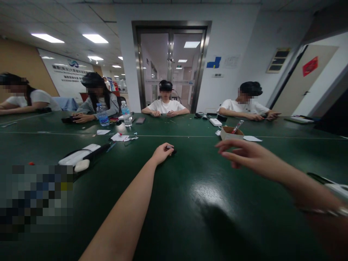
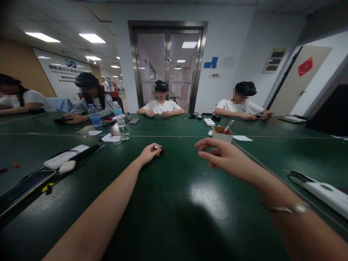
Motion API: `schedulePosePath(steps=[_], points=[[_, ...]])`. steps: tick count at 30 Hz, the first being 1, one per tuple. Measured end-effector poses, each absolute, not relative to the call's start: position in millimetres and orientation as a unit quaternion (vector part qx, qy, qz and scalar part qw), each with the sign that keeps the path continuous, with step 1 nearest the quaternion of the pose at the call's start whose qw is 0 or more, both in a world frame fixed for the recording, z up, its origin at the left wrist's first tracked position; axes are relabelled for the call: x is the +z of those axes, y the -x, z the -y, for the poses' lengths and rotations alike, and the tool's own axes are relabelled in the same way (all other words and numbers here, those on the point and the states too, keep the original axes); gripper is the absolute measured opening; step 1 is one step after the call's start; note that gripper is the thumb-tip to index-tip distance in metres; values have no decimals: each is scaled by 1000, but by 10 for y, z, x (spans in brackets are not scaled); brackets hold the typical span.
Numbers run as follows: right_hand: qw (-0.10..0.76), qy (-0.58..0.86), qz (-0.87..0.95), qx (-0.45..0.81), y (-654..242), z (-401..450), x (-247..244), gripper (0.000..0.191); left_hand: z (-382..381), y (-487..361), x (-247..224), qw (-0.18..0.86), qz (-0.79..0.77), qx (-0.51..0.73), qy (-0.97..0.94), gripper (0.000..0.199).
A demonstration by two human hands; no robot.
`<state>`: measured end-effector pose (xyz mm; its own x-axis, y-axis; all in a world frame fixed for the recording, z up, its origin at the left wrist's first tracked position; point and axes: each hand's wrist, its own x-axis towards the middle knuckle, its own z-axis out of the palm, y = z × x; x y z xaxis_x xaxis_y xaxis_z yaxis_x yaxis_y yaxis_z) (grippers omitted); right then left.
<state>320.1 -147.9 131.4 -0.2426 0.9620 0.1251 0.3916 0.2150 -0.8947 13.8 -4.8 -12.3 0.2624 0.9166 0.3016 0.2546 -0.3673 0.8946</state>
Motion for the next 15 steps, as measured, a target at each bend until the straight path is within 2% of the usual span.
schedulePosePath(steps=[3,6,10,15], points=[[303,472,718,412,-2565,883,1039,32,70,-118,-78,408,-399,467,-675,31],[287,505,660,477,-2066,366,652,31,84,-88,-35,432,-394,486,-649,37],[359,421,557,619,-1662,89,361,12,68,-46,-33,453,-382,515,-620,43],[458,357,495,646,-1479,3,169,9,-7,-58,-57,477,-411,525,-572,38]])
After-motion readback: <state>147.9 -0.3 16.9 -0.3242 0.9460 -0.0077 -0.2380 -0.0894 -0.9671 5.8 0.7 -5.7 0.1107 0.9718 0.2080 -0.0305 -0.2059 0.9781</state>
